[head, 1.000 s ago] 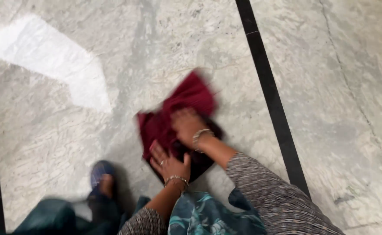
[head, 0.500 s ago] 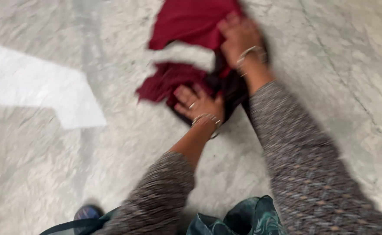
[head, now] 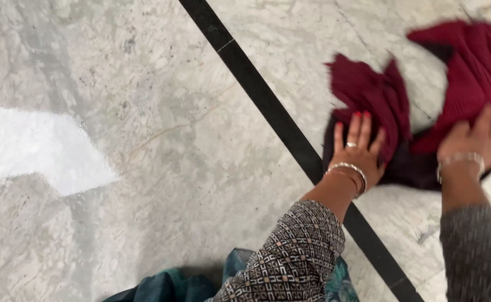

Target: Cleaning a marble floor by hand with a wet cloth and bucket of water.

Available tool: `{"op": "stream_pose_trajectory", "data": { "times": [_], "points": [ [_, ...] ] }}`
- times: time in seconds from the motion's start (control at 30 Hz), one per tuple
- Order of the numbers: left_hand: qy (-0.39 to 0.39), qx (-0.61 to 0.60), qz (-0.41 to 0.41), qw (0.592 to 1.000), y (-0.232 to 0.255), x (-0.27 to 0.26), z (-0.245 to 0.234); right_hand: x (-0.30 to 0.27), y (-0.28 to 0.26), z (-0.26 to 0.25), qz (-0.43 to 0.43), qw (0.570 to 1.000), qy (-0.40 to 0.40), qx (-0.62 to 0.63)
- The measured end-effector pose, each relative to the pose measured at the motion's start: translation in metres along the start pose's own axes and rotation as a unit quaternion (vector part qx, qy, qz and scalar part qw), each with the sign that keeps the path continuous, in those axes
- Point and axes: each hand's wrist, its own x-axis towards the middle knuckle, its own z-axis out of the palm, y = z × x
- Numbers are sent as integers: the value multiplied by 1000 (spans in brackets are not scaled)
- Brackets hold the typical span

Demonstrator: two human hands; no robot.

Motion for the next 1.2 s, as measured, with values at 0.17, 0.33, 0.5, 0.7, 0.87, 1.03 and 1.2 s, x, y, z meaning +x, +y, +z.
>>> {"op": "stream_pose_trajectory", "data": {
  "times": [0.17, 0.33, 0.5, 0.7, 0.87, 1.03, 1.2],
  "points": [
    [-11, 72, 145, 987, 11, -43, 45, -115, 61, -8, 154, 986, 64, 0],
    [21, 54, 171, 984, -21, -85, 67, -191, 83, 37, 182, 977, 93, -56],
    [76, -43, 132, 987, -91, -134, 70, -228, -14, 40, 43, 994, 50, -85],
    [161, -88, -71, 981, -185, -221, 61, -251, -200, 18, -208, 964, -78, -146],
    [245, -46, -317, 915, -248, -292, 123, -297, -307, 4, -486, 831, -269, -14],
    [194, 3, -500, 844, -220, -276, 154, -300, -324, 80, -661, 732, -148, 76],
    [188, 40, -543, 817, -192, -208, 152, -197, -321, 19, -575, 792, -206, -6]
  ]
}}
